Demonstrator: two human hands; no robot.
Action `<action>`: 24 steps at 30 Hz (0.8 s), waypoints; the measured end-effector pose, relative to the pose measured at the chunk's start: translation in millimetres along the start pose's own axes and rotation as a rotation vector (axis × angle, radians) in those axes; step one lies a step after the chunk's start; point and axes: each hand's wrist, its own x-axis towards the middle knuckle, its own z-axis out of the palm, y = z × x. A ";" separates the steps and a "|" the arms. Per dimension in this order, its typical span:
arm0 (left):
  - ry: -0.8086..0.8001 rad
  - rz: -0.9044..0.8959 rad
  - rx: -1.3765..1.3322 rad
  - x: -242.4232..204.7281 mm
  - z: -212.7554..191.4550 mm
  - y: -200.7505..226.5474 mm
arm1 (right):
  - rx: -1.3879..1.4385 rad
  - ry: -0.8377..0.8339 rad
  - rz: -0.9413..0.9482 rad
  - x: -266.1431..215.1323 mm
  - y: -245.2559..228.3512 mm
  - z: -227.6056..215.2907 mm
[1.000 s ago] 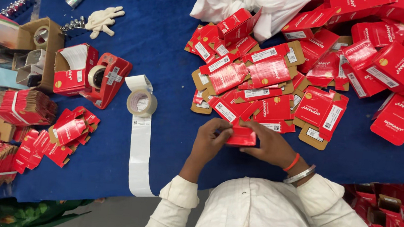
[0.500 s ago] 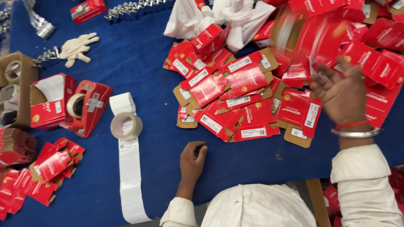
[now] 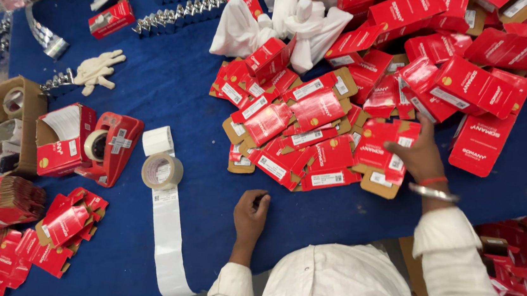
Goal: The person folds small red cardboard boxes and applies white labels to them. They pick up flat-packed boxes, fold them into shape, tear labels from a roll, and stick them onto the boxes before placing them in a pile.
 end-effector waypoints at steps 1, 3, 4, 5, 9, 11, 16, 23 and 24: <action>-0.005 -0.042 -0.029 0.3 0.8 -1.7 | 0.017 0.006 0.007 -7.7 -5.4 -7.2; -0.039 -0.149 -0.234 4.3 2.7 -1.7 | 0.013 0.033 0.089 -25.7 -30.5 -22.9; -0.059 -0.205 -0.336 5.6 3.4 1.9 | -0.008 0.054 0.165 -37.5 -46.5 -26.8; -0.116 -0.176 -0.412 6.0 5.8 9.6 | -0.029 0.077 0.239 -46.5 -62.4 -28.8; -0.382 0.018 -0.572 -0.3 20.2 61.2 | 0.203 -0.264 -0.070 -77.8 -104.9 -7.7; -0.438 0.011 -0.674 -10.8 33.1 88.8 | 0.194 -0.423 -0.143 -92.4 -121.7 18.4; -0.478 -0.050 -0.821 -4.9 38.6 109.8 | 0.446 -0.424 -0.192 -117.8 -145.6 58.1; -0.724 0.032 -0.750 5.2 6.5 103.8 | 0.182 -0.371 -0.585 -122.9 -112.5 94.2; -0.743 0.058 -0.672 4.2 2.1 103.3 | 0.052 -0.290 -0.678 -124.8 -107.0 99.4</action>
